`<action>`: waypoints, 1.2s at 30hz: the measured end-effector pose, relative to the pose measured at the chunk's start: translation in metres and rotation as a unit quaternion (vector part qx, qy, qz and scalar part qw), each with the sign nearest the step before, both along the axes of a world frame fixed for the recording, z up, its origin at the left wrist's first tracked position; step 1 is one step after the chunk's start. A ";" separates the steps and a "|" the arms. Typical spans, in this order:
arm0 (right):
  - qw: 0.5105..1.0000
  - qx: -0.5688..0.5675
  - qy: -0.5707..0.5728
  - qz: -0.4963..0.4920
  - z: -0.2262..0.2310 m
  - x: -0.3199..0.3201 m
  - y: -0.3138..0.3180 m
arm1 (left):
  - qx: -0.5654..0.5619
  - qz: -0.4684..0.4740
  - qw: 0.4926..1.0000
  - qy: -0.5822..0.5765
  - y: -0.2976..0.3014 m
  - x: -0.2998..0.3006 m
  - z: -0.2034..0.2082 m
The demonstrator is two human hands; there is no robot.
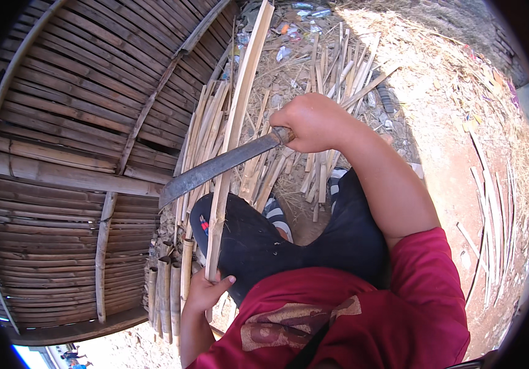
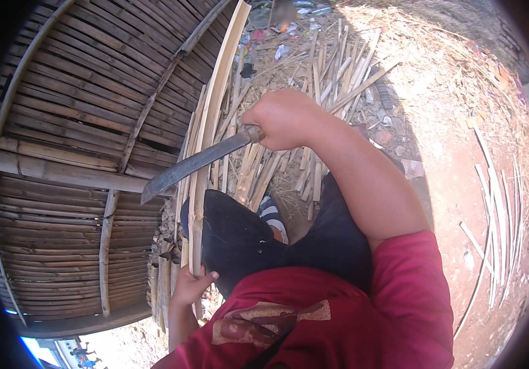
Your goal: The person shaves a strip of bamboo by hand using a machete while holding the strip against their lap. They scrape the blade along the length of the wood to remove thin layers and smooth the surface.
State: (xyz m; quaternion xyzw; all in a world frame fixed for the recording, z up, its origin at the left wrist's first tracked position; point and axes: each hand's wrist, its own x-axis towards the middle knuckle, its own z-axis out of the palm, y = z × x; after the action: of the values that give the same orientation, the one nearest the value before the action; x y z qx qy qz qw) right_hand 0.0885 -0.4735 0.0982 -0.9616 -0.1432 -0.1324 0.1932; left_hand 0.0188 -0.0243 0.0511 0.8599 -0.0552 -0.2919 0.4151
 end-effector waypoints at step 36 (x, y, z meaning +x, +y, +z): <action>0.999 0.022 0.030 -0.007 0.002 -0.001 -0.015 | 0.092 0.009 0.972 -0.217 0.007 0.000 -0.016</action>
State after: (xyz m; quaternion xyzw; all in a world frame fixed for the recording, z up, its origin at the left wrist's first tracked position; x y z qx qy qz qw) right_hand 0.0878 -0.4882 0.0997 -0.9616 -0.1279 -0.1083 0.2175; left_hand 0.0189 -0.0176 0.0350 0.9375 -0.1091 -0.0986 0.3154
